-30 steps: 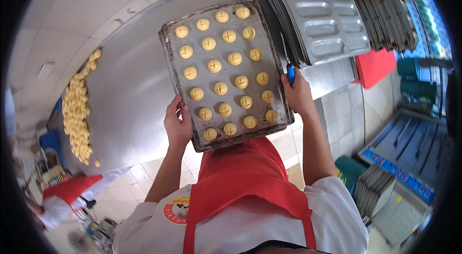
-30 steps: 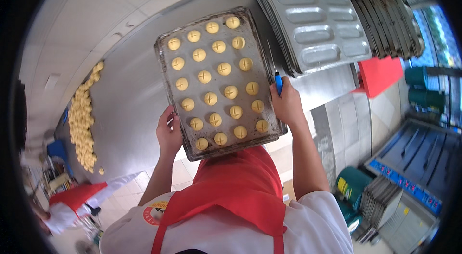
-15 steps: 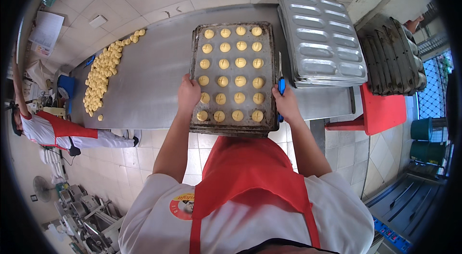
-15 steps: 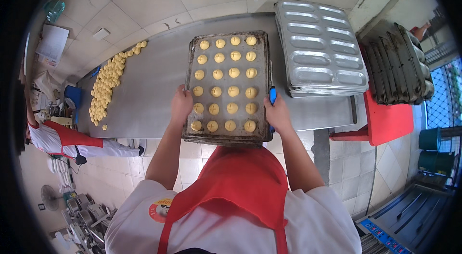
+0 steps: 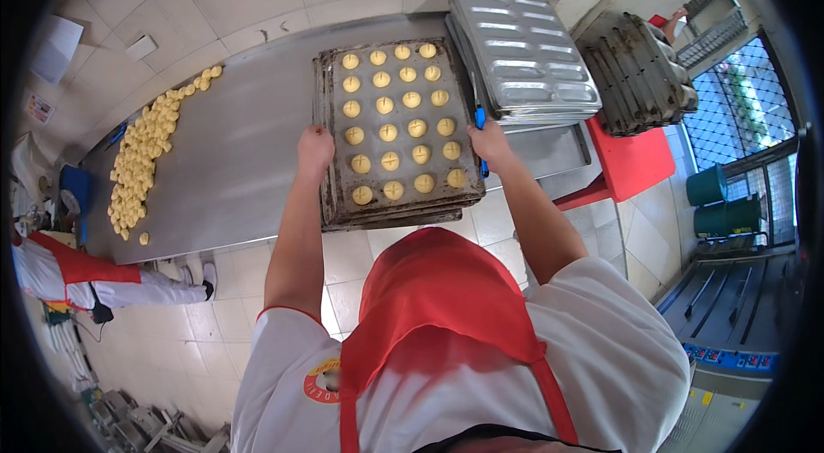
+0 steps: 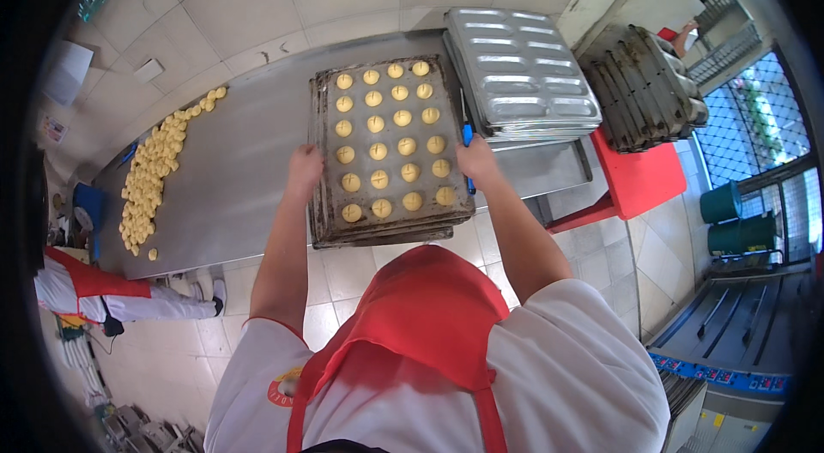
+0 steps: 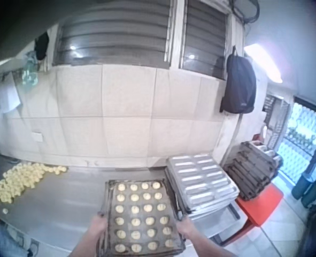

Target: The person places small dough pieces onto a baking tray, scores the top of each piece using a scoring tool, and carries the tray to a table.

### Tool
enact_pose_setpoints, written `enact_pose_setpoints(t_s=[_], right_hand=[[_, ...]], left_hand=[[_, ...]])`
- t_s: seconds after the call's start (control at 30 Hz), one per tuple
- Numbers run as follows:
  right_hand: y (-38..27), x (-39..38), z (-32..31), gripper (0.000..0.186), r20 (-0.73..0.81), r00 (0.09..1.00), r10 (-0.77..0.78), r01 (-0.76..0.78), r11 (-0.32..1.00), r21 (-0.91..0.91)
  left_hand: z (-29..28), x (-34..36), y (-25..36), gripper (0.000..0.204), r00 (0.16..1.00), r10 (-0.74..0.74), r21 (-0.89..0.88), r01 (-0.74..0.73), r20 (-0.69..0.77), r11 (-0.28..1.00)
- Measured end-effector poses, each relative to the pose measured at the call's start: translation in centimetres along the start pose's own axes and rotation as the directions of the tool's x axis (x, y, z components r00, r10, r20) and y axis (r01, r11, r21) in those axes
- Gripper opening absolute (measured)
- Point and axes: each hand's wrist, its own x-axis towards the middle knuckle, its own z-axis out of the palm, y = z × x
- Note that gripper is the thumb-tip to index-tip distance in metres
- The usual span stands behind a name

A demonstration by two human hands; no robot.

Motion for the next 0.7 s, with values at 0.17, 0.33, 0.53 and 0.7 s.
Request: enact_pose_setpoints(t_s=[0.17, 0.33, 0.53, 0.7], right_hand=[[4.1, 4.0, -3.6, 0.027, -0.167, 0.984, 0.056, -0.068, 0.996, -0.064], [-4.7, -1.3, -0.3, 0.041, 0.105, 0.992, 0.074, -0.106, 0.934, 0.341], [-8.8, -5.3, -2.8, 0.03, 0.318, 0.943, 0.101, -0.302, 0.666, 0.682], [-5.3, -7.4, -1.4, 0.04, 0.4, 0.906, 0.141, -0.408, 0.547, 0.731]], left_hand=[[4.1, 1.1, 2.0, 0.046, 0.986, 0.051, -0.052, -0.043, 0.158, 0.998], [-1.0, 5.6, -4.0, 0.033, 0.995, 0.016, -0.131, -0.003, 0.099, 0.991], [-6.0, 6.4, -5.7, 0.049, 0.992, -0.047, -0.172, 0.067, 0.117, 0.983], [-5.3, 3.0, -4.3, 0.057, 0.87, -0.254, -0.247, 0.38, 0.423, 0.891]])
